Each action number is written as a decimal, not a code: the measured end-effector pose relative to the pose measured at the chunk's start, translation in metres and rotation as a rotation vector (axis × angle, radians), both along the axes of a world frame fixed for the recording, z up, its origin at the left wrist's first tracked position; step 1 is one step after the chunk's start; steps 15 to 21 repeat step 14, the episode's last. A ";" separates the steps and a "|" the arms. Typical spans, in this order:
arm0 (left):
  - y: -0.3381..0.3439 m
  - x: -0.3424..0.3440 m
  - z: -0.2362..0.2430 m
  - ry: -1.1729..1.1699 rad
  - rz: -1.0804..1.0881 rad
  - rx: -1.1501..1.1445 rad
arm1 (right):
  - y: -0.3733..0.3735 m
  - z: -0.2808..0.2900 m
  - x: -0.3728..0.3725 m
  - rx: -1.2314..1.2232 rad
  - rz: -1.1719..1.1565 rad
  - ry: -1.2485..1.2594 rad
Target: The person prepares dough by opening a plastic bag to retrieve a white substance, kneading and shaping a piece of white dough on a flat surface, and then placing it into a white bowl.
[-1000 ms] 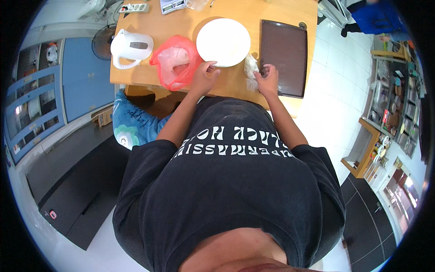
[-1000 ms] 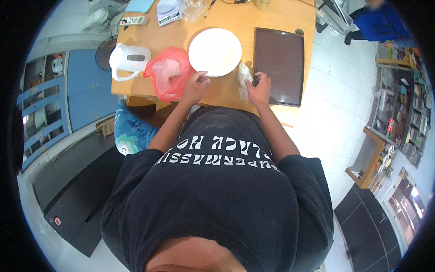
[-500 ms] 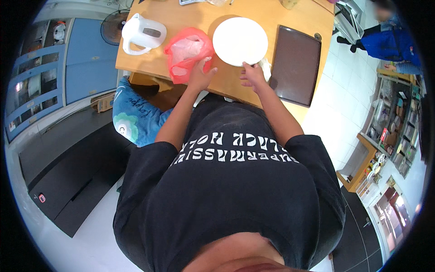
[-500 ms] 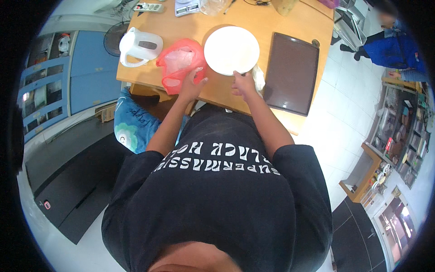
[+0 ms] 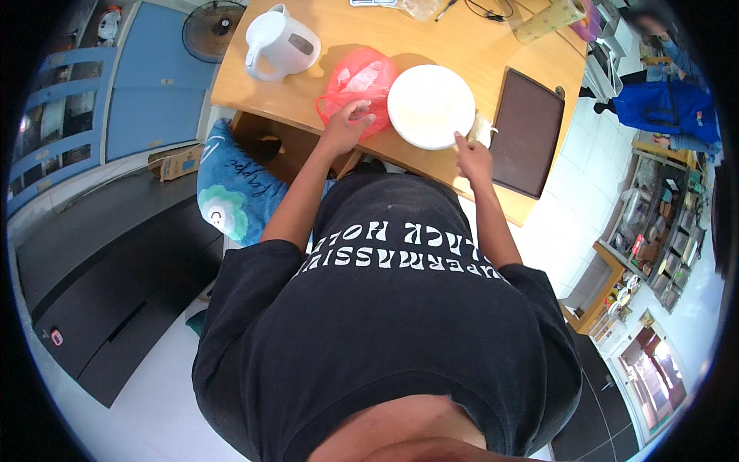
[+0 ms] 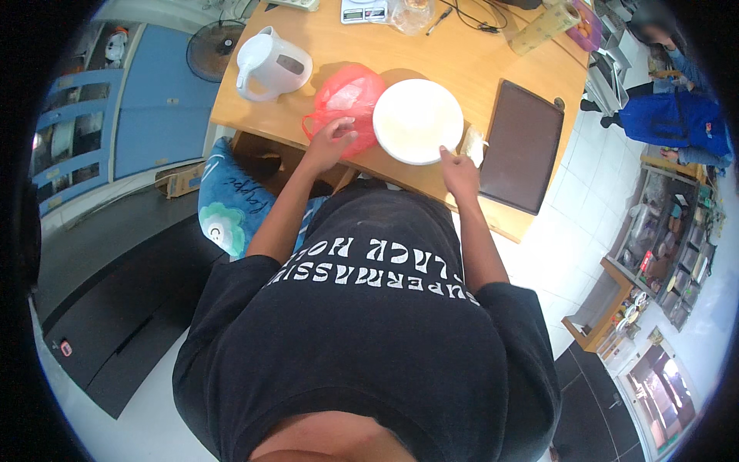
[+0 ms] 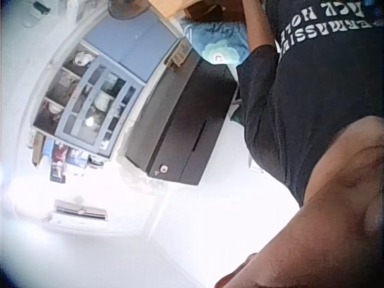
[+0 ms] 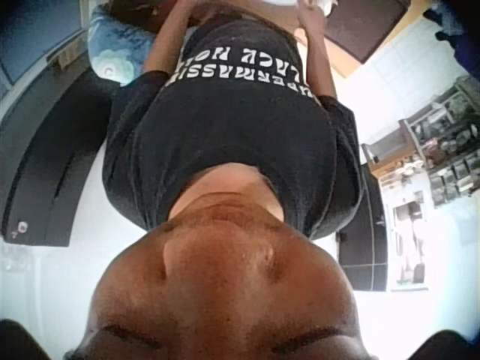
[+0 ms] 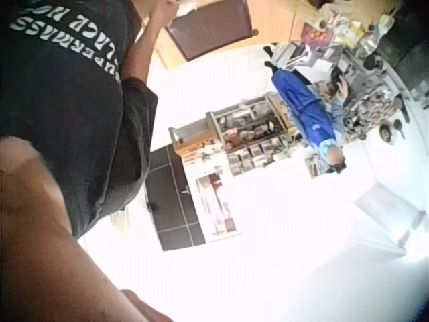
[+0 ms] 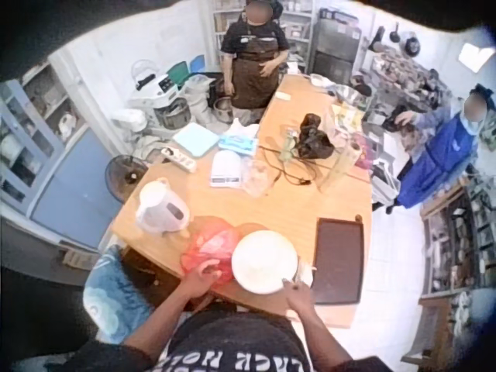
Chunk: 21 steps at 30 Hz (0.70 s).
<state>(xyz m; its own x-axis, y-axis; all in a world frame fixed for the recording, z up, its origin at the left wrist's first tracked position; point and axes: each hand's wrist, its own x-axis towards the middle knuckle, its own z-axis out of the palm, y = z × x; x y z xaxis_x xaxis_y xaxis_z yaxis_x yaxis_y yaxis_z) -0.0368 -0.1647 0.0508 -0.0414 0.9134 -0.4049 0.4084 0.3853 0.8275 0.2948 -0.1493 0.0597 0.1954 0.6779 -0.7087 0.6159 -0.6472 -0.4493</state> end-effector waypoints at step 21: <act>-0.084 -0.083 -0.027 -0.301 0.778 0.060 | 0.105 0.058 -0.266 0.487 0.363 0.734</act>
